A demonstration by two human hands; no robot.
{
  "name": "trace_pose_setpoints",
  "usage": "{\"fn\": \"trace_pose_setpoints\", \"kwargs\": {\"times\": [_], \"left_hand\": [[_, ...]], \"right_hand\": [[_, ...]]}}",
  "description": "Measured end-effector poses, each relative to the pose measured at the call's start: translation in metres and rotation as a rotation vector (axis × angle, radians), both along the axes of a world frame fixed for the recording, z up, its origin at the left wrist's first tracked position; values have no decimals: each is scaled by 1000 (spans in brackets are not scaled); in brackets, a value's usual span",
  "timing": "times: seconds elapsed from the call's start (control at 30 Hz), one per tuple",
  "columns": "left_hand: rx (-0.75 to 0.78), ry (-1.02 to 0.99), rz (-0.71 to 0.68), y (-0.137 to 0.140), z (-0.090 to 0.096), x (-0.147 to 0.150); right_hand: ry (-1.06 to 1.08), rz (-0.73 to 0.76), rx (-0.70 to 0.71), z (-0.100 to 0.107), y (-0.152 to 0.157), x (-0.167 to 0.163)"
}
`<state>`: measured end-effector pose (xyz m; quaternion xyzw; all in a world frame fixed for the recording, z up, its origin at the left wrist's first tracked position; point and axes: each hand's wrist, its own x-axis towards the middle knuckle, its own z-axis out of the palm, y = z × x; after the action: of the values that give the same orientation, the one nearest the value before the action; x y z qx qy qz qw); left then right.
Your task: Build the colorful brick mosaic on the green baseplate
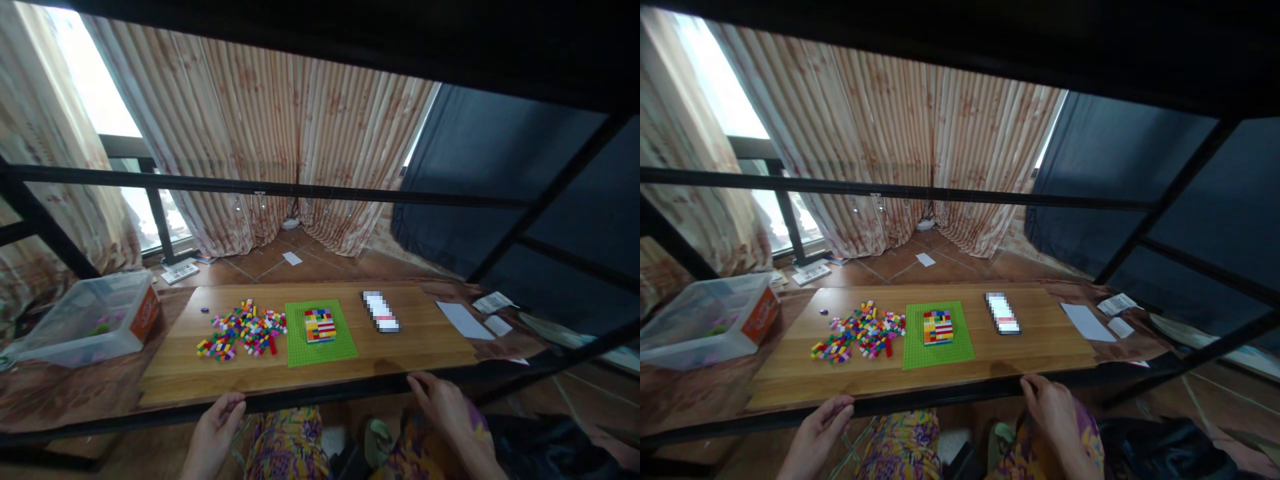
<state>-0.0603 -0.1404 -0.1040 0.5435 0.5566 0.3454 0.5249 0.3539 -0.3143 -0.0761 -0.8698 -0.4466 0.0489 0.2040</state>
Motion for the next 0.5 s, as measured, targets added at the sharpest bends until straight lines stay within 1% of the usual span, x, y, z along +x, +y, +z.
{"fn": "trace_pose_setpoints", "kwargs": {"times": [0.07, 0.13, 0.2, 0.27, 0.3, 0.33, 0.37, 0.4, 0.43, 0.5], "left_hand": [[44, 20, -21, -5, 7, 7], [144, 36, -109, -18, 22, 28], [295, 42, -287, -39, 44, 60], [491, 17, -560, -64, 65, 99], [598, -2, -680, -77, 72, 118], [687, 3, -745, -89, 75, 135], [745, 34, -756, -102, 75, 150], [782, 67, -772, -113, 70, 163], [806, 90, -784, -125, 62, 174], [856, 116, -803, -145, 40, 191]], "right_hand": [[199, 34, 98, -4, 16, -24], [495, 66, 216, -4, 36, -53], [812, 97, 280, 0, 58, -86], [1151, 79, 327, 6, 80, -118], [1300, 52, 334, 9, 89, -131], [1441, 15, 281, 11, 97, -142], [1563, -20, 251, 13, 104, -150], [1668, -47, 268, 15, 109, -156], [1746, -90, 272, 15, 113, -159], [1828, -170, 303, 15, 117, -162]]}}
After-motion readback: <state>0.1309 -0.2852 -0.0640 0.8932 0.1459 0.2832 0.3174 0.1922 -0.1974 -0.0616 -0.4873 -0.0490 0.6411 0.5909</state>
